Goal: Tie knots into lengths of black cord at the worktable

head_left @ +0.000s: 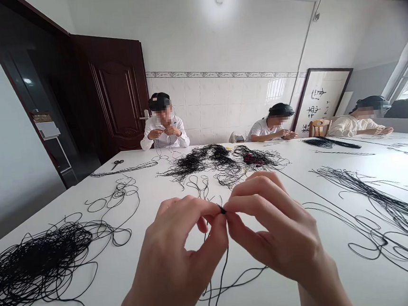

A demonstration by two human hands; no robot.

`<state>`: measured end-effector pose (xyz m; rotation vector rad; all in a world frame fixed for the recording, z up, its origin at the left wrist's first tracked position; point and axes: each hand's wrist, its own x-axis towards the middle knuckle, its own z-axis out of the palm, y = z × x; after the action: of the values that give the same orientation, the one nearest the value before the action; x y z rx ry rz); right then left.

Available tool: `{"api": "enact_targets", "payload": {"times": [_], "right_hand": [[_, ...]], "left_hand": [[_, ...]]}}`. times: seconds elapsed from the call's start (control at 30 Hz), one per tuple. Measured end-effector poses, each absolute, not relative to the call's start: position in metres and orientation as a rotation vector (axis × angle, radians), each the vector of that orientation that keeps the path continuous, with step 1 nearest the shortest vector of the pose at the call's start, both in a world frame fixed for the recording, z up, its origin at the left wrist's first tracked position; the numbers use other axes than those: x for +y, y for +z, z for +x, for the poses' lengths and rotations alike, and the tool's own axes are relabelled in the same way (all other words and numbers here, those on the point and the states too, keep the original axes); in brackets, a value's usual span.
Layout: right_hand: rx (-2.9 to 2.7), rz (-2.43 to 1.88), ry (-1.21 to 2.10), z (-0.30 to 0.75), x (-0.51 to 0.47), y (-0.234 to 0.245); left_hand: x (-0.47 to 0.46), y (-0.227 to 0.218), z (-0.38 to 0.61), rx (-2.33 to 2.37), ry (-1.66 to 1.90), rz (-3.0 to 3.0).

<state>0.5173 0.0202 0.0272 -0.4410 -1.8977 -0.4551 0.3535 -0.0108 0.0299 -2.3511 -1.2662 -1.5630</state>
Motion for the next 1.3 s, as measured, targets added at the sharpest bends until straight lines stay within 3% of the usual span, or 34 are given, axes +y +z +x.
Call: {"api": "enact_targets", "payload": {"times": [0.7, 0.97, 1.3], "right_hand": [[-2.091, -0.419, -0.392, 0.528, 0.021, 0.027], [-2.122, -0.435, -0.374, 0.528, 0.022, 0.027], [-2.072, -0.315, -0.279, 0.522, 0.024, 0.014]], "left_hand": [[-0.011, 0.030, 0.342, -1.309, -1.413, -2.497], [-0.006, 0.024, 0.346, -1.009, -1.248, -2.351], [-0.024, 0.032, 0.346, -1.343, -1.685, -2.590]]}}
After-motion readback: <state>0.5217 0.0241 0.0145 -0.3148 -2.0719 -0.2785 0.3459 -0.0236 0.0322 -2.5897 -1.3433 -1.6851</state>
